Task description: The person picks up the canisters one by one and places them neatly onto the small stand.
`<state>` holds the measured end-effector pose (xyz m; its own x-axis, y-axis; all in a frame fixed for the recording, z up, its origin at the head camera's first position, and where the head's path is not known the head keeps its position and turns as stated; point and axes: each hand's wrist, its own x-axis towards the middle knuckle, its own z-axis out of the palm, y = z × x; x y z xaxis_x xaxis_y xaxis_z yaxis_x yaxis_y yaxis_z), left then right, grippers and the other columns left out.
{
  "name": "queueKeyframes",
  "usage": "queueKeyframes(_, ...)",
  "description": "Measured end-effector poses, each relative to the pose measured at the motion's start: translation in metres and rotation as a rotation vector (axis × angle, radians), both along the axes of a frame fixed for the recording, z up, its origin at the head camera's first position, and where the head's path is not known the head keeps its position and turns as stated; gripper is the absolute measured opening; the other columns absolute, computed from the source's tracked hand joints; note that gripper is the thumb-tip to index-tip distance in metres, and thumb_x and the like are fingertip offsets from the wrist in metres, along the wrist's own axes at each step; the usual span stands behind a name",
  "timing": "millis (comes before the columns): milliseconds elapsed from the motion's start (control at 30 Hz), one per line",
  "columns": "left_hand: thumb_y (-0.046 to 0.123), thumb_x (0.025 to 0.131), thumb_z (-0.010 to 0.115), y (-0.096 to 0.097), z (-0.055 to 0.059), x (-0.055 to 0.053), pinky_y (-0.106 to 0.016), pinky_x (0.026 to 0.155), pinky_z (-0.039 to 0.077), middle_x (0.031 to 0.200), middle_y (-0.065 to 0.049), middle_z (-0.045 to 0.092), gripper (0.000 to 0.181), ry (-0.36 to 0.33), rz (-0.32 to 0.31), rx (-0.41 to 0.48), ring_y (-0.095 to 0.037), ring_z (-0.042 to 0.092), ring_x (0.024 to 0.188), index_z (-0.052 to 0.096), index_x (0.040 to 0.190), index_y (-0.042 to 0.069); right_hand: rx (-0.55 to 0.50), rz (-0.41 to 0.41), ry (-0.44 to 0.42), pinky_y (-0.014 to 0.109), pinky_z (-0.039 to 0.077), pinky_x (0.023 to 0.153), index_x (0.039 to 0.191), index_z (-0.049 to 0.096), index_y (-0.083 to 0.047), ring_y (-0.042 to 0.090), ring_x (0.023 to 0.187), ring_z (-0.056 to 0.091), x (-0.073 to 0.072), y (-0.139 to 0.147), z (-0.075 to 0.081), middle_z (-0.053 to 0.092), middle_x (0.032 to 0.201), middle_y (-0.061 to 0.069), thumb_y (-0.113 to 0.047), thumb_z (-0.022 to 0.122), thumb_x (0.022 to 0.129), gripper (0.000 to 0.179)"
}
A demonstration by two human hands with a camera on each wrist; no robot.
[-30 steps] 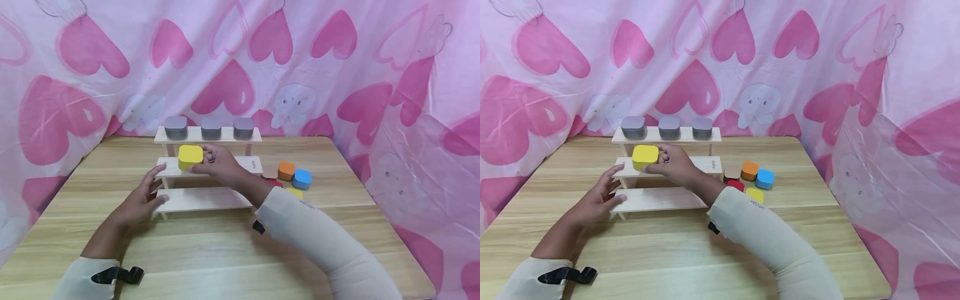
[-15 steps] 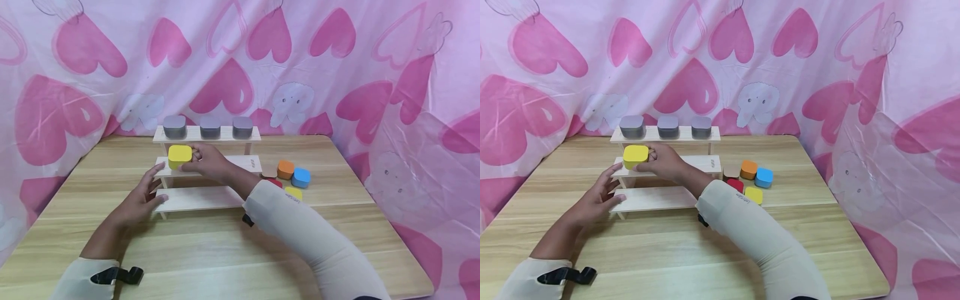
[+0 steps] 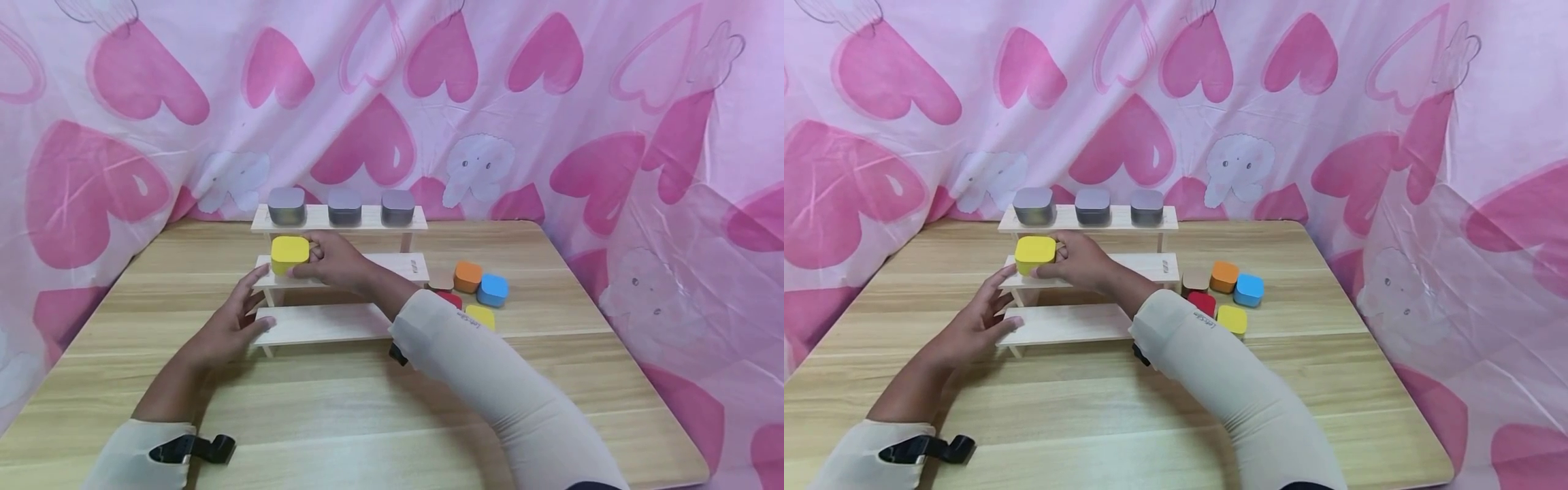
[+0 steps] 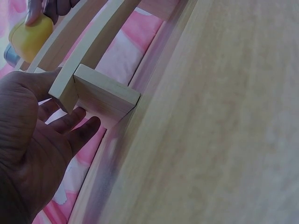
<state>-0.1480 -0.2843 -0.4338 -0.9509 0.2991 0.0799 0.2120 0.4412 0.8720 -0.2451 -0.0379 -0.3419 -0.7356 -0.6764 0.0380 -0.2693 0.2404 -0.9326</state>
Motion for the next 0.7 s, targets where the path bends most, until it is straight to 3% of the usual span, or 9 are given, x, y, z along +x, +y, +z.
queueKeyframes(167,0.009,0.109,0.066,-0.0003,0.0003,0.0004,-0.064,0.123,0.036,0.187,-0.007,0.004,0.099,-0.014,0.007,0.002,-0.054,0.026,0.165,0.002,0.174,0.047,0.05,0.0,-0.023,0.019,0.044,0.056,0.149,0.061,-0.006,0.007,0.06,0.048,0.0019,-0.0006,0.0019,0.059,0.072,-0.003,-0.004,0.079,0.098,0.055)
queueKeyframes(400,0.009,0.109,0.067,0.0,0.002,0.001,-0.071,0.124,0.033,0.187,-0.006,0.001,0.1,-0.029,0.015,-0.007,-0.055,0.023,0.166,0.001,0.173,0.049,0.093,0.022,0.007,0.018,0.049,0.061,0.157,0.055,-0.008,0.008,0.068,0.053,0.0017,-0.0038,0.0017,0.066,0.086,0.0,-0.005,0.079,0.098,0.063)
queueKeyframes(700,0.008,0.108,0.067,0.0005,0.0019,0.001,-0.068,0.123,0.035,0.187,-0.005,0.001,0.1,-0.016,0.008,0.0,-0.055,0.023,0.166,0.001,0.174,0.046,0.122,0.005,0.006,0.019,0.048,0.06,0.155,0.057,-0.009,0.007,0.066,0.054,0.0013,-0.0053,0.0023,0.065,0.08,-0.001,-0.008,0.082,0.097,0.064)
